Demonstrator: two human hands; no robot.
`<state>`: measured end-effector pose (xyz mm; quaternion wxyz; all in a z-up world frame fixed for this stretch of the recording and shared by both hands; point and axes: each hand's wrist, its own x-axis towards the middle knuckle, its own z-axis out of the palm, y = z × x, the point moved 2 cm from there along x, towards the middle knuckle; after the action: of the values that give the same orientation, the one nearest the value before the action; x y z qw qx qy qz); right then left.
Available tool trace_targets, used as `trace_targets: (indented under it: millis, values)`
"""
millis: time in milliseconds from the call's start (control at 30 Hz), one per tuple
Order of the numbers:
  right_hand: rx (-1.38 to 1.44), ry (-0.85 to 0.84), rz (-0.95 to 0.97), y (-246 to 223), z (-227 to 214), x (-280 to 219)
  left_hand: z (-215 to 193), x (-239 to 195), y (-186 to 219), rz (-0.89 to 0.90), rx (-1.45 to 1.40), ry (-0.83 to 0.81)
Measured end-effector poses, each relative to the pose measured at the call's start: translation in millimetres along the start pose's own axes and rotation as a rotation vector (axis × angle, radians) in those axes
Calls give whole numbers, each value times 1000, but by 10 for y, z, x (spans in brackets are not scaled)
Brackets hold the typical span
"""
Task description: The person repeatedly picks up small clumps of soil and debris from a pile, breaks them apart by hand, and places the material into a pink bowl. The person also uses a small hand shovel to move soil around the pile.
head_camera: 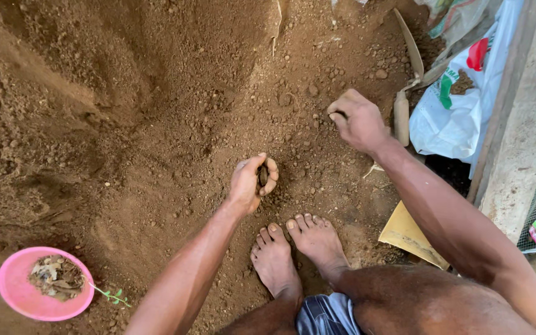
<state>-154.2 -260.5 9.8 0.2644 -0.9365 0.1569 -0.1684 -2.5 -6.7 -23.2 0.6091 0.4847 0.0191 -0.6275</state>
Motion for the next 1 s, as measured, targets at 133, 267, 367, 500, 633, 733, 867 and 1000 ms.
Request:
trace_targets:
  millis: [133,267,367,500,633,733,867,1000]
  values:
    - [314,-244,676,-72,184,-256,12,-2,19,-15,16,22]
    - [513,-114,867,-328,380,-395,36,-1,23,-18,23,24]
    - [653,35,1065,-445,491,-425,53,-4,20,-20,23,27]
    - [696,130,1140,-497,557,-349,68,8,11,-21,61,53]
    - [669,137,1209,-497,606,-278,75,-6,19,-11,63,46]
    - [755,144,1186,-448,576,-326,91,-14,24,-1,43,32]
    - [1070,108,998,-431,573,-451,42,-44,40,-1,-14,32]
    - [1024,26,958,-505,696,-499,-8,-81,26,4,-18,50]
